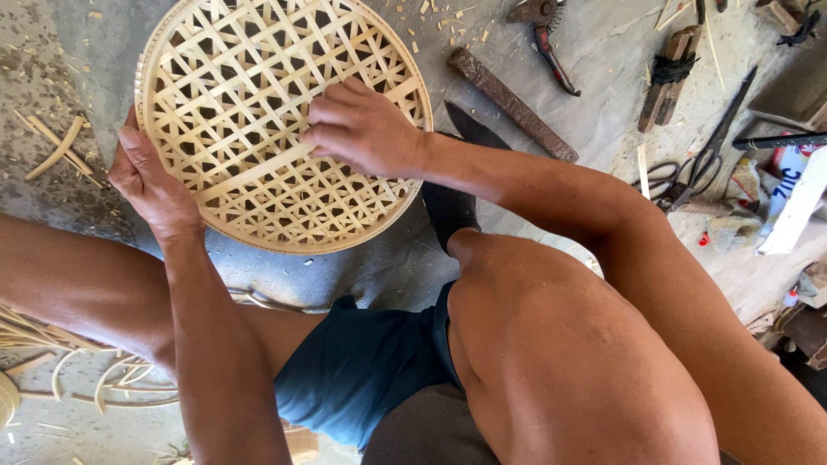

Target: The person weaves thin bamboo strips into a round basket base, interlacing them by hand and occasionally tapping with a hammer to secure the weave. The person rotates the basket and adjusts strips to maintain the pattern.

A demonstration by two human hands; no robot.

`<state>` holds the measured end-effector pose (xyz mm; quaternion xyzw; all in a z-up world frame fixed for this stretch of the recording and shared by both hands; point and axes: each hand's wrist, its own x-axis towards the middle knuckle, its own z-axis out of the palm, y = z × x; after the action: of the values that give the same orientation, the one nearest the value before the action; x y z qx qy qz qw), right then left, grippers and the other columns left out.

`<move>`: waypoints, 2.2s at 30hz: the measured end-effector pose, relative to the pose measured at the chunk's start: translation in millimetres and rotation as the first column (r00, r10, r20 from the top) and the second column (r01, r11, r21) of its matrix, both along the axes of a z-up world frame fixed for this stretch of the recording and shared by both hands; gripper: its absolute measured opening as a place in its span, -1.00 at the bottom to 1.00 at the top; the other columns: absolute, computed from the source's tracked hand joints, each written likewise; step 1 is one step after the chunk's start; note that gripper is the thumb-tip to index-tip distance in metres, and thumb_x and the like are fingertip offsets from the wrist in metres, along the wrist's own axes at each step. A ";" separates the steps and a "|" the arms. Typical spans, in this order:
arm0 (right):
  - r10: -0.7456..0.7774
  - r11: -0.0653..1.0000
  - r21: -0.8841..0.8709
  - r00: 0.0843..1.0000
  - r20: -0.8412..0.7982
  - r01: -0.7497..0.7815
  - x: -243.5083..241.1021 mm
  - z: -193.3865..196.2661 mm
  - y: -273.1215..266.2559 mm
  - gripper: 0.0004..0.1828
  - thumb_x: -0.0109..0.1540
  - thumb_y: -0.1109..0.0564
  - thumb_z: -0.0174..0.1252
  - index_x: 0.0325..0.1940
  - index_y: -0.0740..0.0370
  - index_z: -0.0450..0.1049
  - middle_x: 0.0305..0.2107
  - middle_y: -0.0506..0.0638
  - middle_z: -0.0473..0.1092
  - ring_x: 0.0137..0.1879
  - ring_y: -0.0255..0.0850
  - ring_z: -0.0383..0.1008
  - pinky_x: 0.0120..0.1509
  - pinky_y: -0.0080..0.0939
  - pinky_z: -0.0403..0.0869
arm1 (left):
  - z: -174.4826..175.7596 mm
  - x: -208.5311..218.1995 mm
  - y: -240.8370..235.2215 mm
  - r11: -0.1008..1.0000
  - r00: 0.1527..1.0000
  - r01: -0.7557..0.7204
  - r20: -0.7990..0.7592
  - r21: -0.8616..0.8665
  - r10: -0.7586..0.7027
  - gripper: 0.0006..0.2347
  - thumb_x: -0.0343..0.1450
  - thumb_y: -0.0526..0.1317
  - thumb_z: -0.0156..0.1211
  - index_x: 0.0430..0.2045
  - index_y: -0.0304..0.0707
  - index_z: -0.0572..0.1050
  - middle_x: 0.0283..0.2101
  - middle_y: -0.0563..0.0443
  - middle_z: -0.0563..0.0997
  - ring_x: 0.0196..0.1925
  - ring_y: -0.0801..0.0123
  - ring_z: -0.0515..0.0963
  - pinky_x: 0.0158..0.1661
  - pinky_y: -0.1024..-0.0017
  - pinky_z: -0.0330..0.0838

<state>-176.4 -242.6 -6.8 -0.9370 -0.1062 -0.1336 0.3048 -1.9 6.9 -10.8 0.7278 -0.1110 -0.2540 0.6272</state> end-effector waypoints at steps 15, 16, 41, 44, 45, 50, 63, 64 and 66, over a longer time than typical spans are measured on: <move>-0.289 0.937 -0.268 0.927 -0.238 0.223 -69.4 113.3 -83.0 -0.80 0.22 0.15 0.46 -0.17 0.18 0.57 -0.26 -0.03 0.43 -0.14 -0.06 0.48 -0.05 -0.07 0.48 | 57.3 4.1 -10.4 0.965 0.969 0.014 0.235 0.261 -0.078 -0.67 0.70 -0.10 0.10 0.22 -0.37 0.59 -0.37 0.04 0.61 -0.58 0.59 0.34 -0.55 0.47 0.17; -0.288 0.931 -0.295 0.928 -0.237 0.214 -73.9 104.1 -82.7 -0.78 0.21 0.12 0.46 -0.17 0.18 0.55 -0.26 -0.03 0.43 -0.13 -0.06 0.49 -0.04 -0.08 0.49 | 71.4 -0.6 -13.6 0.972 0.964 0.024 0.253 0.235 -0.086 -0.67 0.70 -0.10 0.13 0.22 -0.40 0.58 -0.28 0.03 0.68 -0.54 0.59 0.38 -0.51 0.49 0.21; -0.369 0.879 -0.436 0.857 -0.360 0.196 -79.3 68.8 -83.5 -0.79 0.30 0.15 0.39 -0.30 0.30 0.52 -0.42 0.06 0.48 -0.44 -0.26 0.48 -0.52 -0.33 0.44 | 148.0 -32.6 -37.5 0.970 0.890 0.063 0.426 0.237 -0.162 -0.71 0.71 -0.27 0.02 0.34 -0.38 0.40 0.26 -0.23 0.58 0.27 0.11 0.59 0.26 0.28 0.46; -0.381 0.849 -0.487 0.875 -0.298 0.204 -78.5 70.9 -79.1 -0.80 0.22 0.18 0.37 -0.32 0.31 0.47 -0.40 0.05 0.44 -0.36 -0.18 0.52 -0.46 -0.27 0.46 | 154.0 -37.9 -43.6 0.967 0.878 0.057 0.449 0.250 -0.168 -0.73 0.74 -0.26 0.01 0.34 -0.35 0.39 0.28 -0.22 0.57 0.30 0.11 0.60 0.28 0.26 0.49; -0.396 0.838 -0.503 0.872 -0.289 0.214 -77.2 70.6 -75.9 -0.82 0.20 0.20 0.34 -0.34 0.30 0.46 -0.40 0.06 0.44 -0.36 -0.15 0.52 -0.45 -0.24 0.46 | 156.1 -39.7 -44.5 0.966 0.880 0.053 0.446 0.252 -0.164 -0.72 0.74 -0.24 0.01 0.34 -0.35 0.39 0.29 -0.22 0.55 0.30 0.11 0.60 0.28 0.26 0.51; -0.448 0.805 -0.531 0.858 -0.250 0.265 -78.9 68.2 -65.6 -0.89 0.20 0.28 0.28 -0.33 0.30 0.45 -0.40 0.08 0.40 -0.37 -0.09 0.49 -0.42 -0.16 0.44 | 166.0 -47.8 -48.3 0.965 0.898 0.044 0.414 0.257 -0.152 -0.69 0.71 -0.20 0.03 0.34 -0.35 0.37 0.31 -0.20 0.51 0.32 0.10 0.61 0.27 0.27 0.54; -0.354 0.929 -0.057 0.837 -0.417 0.365 -104.2 62.5 -58.3 -0.87 0.25 0.42 0.21 -0.30 0.27 0.49 -0.41 0.05 0.48 -0.39 -0.27 0.53 -0.39 -0.35 0.49 | 153.2 -51.1 -37.7 0.961 0.881 0.050 0.441 0.272 -0.170 -0.69 0.69 -0.27 -0.03 0.35 -0.35 0.35 0.35 -0.22 0.50 0.35 0.03 0.55 0.31 0.27 0.47; -0.323 0.940 -0.025 0.858 -0.400 0.341 -104.8 75.3 -57.5 -0.87 0.23 0.41 0.22 -0.33 0.28 0.47 -0.45 0.05 0.47 -0.38 -0.24 0.51 -0.36 -0.29 0.48 | 144.7 -48.9 -32.0 0.960 0.876 0.051 0.449 0.275 -0.175 -0.70 0.70 -0.26 -0.04 0.36 -0.34 0.35 0.33 -0.21 0.51 0.34 0.06 0.56 0.30 0.28 0.49; -0.546 0.815 -0.139 0.664 -0.511 0.563 -97.5 102.2 -63.9 -0.94 0.24 0.25 0.28 -0.25 0.25 0.52 -0.43 0.05 0.51 -0.34 -0.20 0.55 -0.27 -0.20 0.51 | 123.7 -41.0 -18.7 0.950 0.855 0.055 0.477 0.307 -0.204 -0.71 0.74 -0.24 -0.07 0.37 -0.31 0.35 0.30 -0.18 0.54 0.32 0.15 0.61 0.28 0.32 0.52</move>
<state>-273.9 -306.5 95.4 -0.9188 0.2738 0.0412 0.2812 -42.9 -11.9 112.9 0.8412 -0.2824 -0.1107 0.4476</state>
